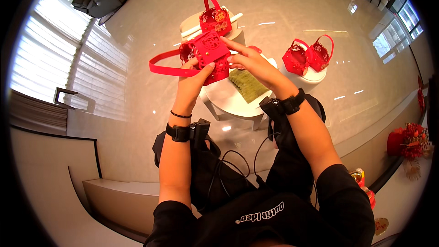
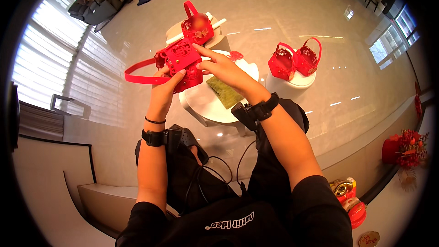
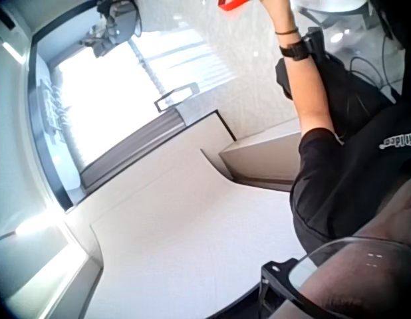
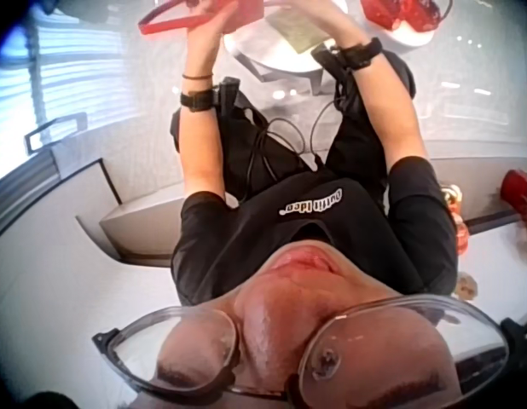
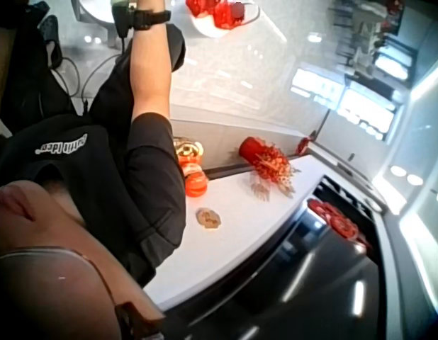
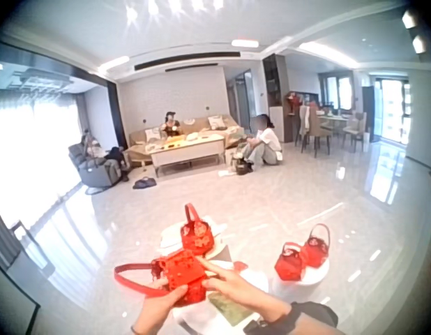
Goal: The person assembles small red decorative baskets by interlocking the cut-out tabs and securing the handles.
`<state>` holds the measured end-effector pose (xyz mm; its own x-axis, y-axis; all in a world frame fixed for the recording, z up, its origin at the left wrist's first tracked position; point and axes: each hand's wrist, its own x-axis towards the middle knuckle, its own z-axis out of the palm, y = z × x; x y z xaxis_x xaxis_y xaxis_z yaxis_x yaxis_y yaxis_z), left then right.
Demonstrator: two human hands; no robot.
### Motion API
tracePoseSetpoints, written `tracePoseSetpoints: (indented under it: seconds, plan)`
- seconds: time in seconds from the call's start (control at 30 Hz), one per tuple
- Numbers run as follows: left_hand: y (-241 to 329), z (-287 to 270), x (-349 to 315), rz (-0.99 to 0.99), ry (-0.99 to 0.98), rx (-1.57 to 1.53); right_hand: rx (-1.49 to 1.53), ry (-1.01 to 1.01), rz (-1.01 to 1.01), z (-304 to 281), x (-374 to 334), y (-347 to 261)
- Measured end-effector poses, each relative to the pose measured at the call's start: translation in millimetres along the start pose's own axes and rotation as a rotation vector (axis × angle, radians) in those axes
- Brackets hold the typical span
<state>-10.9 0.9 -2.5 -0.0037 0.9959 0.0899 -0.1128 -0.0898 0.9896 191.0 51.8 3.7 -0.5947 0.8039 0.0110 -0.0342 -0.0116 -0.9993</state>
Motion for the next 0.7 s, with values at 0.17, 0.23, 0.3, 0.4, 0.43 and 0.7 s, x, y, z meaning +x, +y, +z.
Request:
tracePoseSetpoints:
  seconds: [0.17, 0.23, 0.3, 0.4, 0.43, 0.7]
  plan:
    - [2, 0, 2, -0.062, -0.08, -0.352, 0.091, 0.046, -0.093, 5, 0, -3]
    - [2, 1, 1, -0.066, -0.099, -0.374, 0.147, 0.085, -0.091, 6, -1, -5]
    - [3, 2, 0, -0.06, -0.107, -0.39, 0.141, 0.101, -0.081, 7, -1, -6]
    - [4, 7, -1, -0.045, -0.126, -0.404, 0.168, 0.091, -0.08, 7, -1, -6]
    - [3, 7, -2, -0.048, -0.149, -0.409, 0.182, 0.082, -0.082, 7, -1, -4]
    - [8, 14, -8, -0.042, -0.174, -0.261, 0.224, 0.114, -0.058, 7, -1, 0]
